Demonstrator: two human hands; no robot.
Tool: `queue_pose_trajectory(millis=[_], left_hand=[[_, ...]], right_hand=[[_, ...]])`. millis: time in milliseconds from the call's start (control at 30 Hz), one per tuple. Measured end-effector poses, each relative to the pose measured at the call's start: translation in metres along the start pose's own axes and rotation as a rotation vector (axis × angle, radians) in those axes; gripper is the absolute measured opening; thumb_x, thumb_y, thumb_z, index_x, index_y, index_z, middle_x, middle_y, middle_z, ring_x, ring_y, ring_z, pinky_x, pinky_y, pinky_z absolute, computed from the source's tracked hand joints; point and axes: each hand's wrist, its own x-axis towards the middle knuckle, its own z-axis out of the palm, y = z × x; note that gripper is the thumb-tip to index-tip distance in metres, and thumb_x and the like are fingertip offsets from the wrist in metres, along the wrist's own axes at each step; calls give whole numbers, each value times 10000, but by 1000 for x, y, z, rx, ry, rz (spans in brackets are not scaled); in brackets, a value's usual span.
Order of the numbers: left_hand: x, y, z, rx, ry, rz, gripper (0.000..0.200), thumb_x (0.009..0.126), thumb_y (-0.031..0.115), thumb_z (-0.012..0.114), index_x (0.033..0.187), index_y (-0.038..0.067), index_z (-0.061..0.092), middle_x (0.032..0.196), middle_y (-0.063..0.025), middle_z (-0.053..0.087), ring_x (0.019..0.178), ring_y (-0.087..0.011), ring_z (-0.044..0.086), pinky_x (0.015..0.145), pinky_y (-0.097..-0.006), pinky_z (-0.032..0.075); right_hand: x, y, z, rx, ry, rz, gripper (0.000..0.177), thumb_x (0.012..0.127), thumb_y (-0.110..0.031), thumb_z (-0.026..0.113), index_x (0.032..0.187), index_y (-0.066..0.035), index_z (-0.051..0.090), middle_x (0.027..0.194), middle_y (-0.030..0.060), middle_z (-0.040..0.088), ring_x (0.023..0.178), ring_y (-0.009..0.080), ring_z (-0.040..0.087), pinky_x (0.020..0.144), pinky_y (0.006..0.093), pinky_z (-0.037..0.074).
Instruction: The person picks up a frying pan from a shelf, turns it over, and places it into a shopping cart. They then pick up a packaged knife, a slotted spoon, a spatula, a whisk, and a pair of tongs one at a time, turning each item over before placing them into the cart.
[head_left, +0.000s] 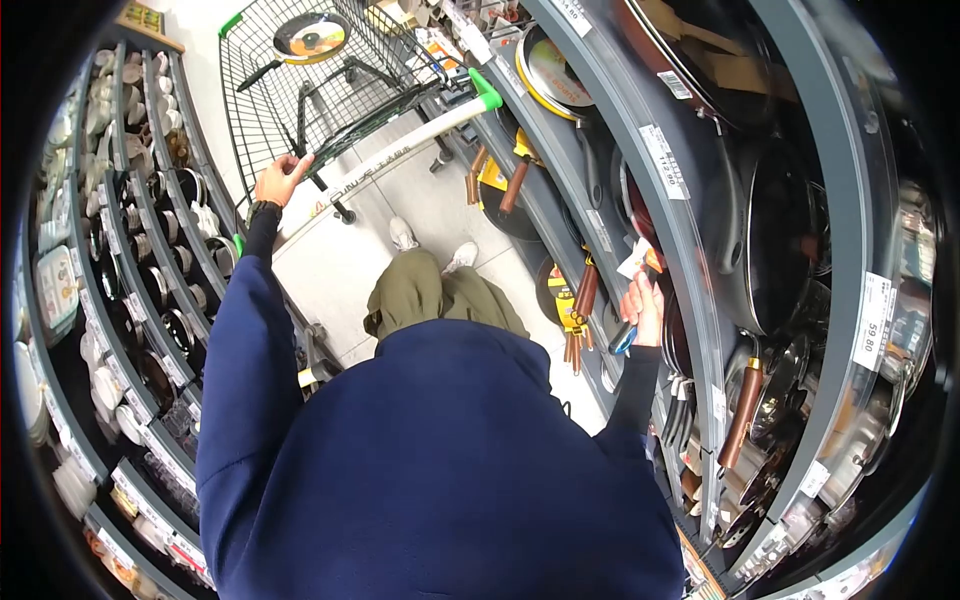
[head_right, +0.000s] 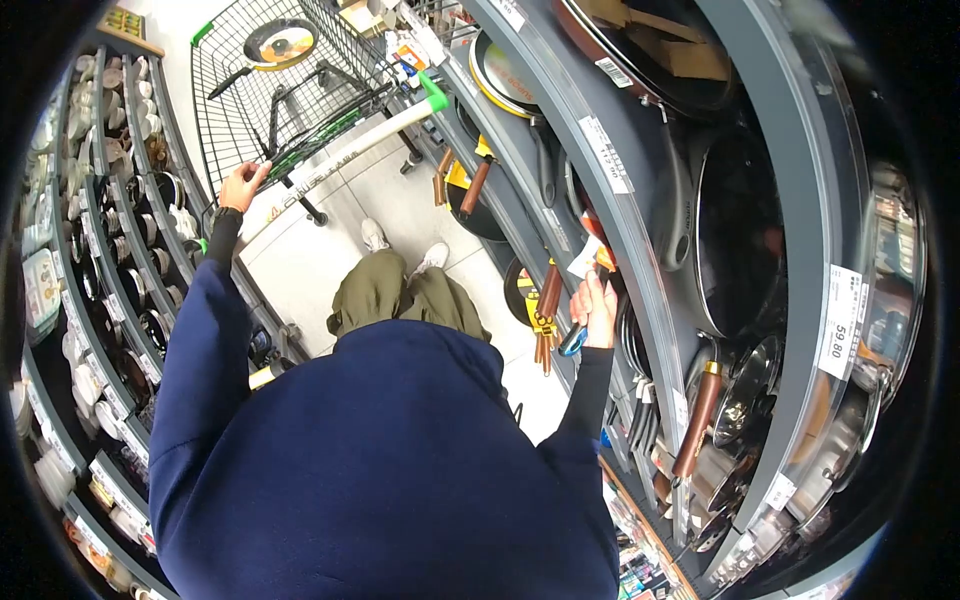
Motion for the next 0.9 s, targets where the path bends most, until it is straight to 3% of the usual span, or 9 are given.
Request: queue_pose_trajectory(millis=[167,233,333,467,600,733,800,900], left_hand=[[1,-6,1,-142,-72,19,607,849,633,613,1002,53,710,973,-129,722,921,-258,682,838,-364,501],[6,-23,9,-381,50,92,541,905,534,614,1113,36,663,1119,-159,667,1038,-272,631,917,-367,465],[-11,-10,5,-269,234,211,522,923,449,639,1211,16,601,1199,-184,605,1131,-308,566,980,-390,423],[-89,80,-29,-225,473,255,410,911,295,683,1197,11,602,1179,-174,607,1120,-316,557,982,-398,419],[-174,139,-12,-566,503,223,220,916,145,666,1093,14,654,967,-100,686,898,-219,632,847,-339,486],[-241,193,19,-890,16,40,169,939,137,642,1067,29,661,898,-59,682,800,-101,603,734,-270,492],[-263,205,46,-1034,-303,-5,231,979,182,601,1147,24,624,949,-58,702,863,-106,635,781,-271,492],[-284,230,52,-977,-520,147,303,986,218,592,1227,36,571,1013,-52,691,823,-103,607,763,-263,483]], right_hand=[[-10,10,9,-70,-54,63,142,1019,-216,542,1016,-80,501,533,-44,352,350,74,342,350,237,291],[-14,13,15,-110,-90,82,150,1021,-213,542,992,-72,501,538,-40,366,358,74,354,355,238,296],[-14,21,20,-143,-168,113,169,1024,-201,535,922,-81,475,552,-31,388,368,75,381,363,233,316],[-14,31,41,-154,-214,139,169,1027,-191,520,907,-88,463,548,-34,371,364,77,384,358,236,316],[-12,32,75,-217,-243,193,187,1025,-205,533,901,-85,462,522,-31,368,358,80,380,356,239,328],[-7,43,102,-201,-332,167,137,1024,-190,529,978,-65,497,519,-24,385,358,86,387,353,245,338],[-4,45,120,-200,-371,192,118,1026,-179,523,1010,-64,500,521,-24,383,360,86,386,352,245,333],[-2,52,150,-212,-431,178,116,1025,-172,529,1033,-60,500,539,-25,386,370,77,391,353,239,320]])
